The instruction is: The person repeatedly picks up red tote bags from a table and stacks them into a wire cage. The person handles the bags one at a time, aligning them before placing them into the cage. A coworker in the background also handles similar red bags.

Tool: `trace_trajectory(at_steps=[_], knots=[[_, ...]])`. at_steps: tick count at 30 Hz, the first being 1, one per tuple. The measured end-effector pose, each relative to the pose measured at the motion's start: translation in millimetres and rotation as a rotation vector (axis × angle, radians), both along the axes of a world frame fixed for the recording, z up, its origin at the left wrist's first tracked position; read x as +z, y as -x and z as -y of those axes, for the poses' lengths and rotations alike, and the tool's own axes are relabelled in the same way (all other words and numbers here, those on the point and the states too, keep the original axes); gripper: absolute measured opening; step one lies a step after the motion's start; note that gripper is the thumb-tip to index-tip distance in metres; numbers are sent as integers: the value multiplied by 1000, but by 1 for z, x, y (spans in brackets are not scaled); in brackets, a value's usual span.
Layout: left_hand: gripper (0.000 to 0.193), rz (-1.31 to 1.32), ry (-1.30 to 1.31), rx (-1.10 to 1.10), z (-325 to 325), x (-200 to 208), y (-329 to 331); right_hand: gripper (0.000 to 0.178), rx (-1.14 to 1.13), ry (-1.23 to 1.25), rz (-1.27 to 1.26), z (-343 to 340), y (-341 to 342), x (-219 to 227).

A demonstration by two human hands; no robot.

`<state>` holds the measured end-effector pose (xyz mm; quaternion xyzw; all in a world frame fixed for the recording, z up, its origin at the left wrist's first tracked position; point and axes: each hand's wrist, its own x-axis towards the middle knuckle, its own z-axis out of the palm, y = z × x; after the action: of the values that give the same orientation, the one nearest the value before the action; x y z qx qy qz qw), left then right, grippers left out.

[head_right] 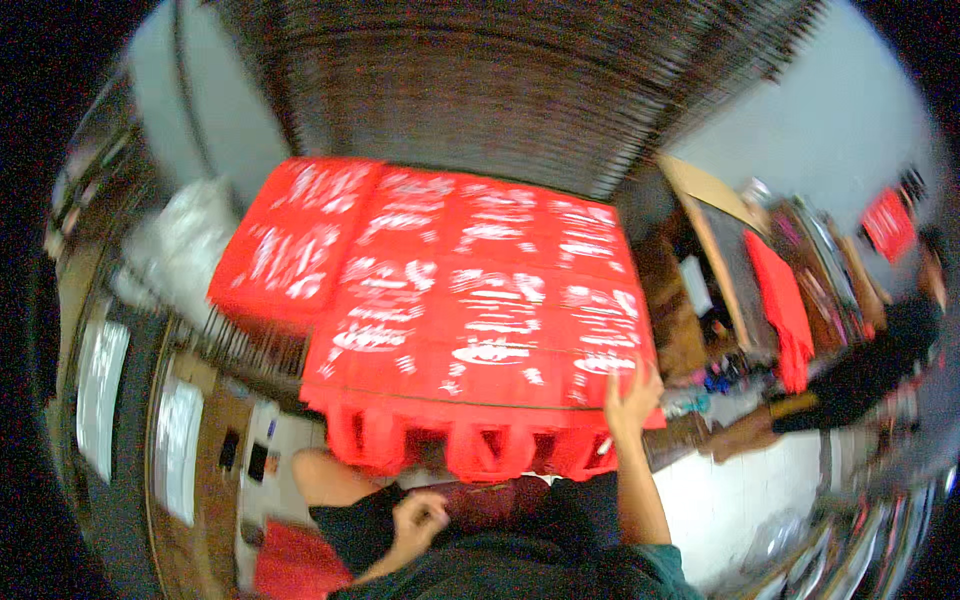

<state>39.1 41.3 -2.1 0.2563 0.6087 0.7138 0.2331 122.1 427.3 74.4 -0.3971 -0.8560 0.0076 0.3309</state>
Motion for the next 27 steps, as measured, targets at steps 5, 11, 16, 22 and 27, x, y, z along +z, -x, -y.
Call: trace_trajectory(at_steps=[5,11,16,22,27], knots=[[35,602,331,-702,-26,-38,-7,69,-257,171,196,-23,-19,-19],[39,909,408,-687,-39,-44,0,70,-256,249,233,-29,-32,-25],[57,875,309,-842,-32,-68,5,68,-204,275,241,-31,-39,-25],[62,527,346,-672,-51,-11,-26,68,-186,250,190,-30,-45,-27],[54,424,316,-632,-49,-22,-28,68,-164,229,167,-32,-45,-28]])
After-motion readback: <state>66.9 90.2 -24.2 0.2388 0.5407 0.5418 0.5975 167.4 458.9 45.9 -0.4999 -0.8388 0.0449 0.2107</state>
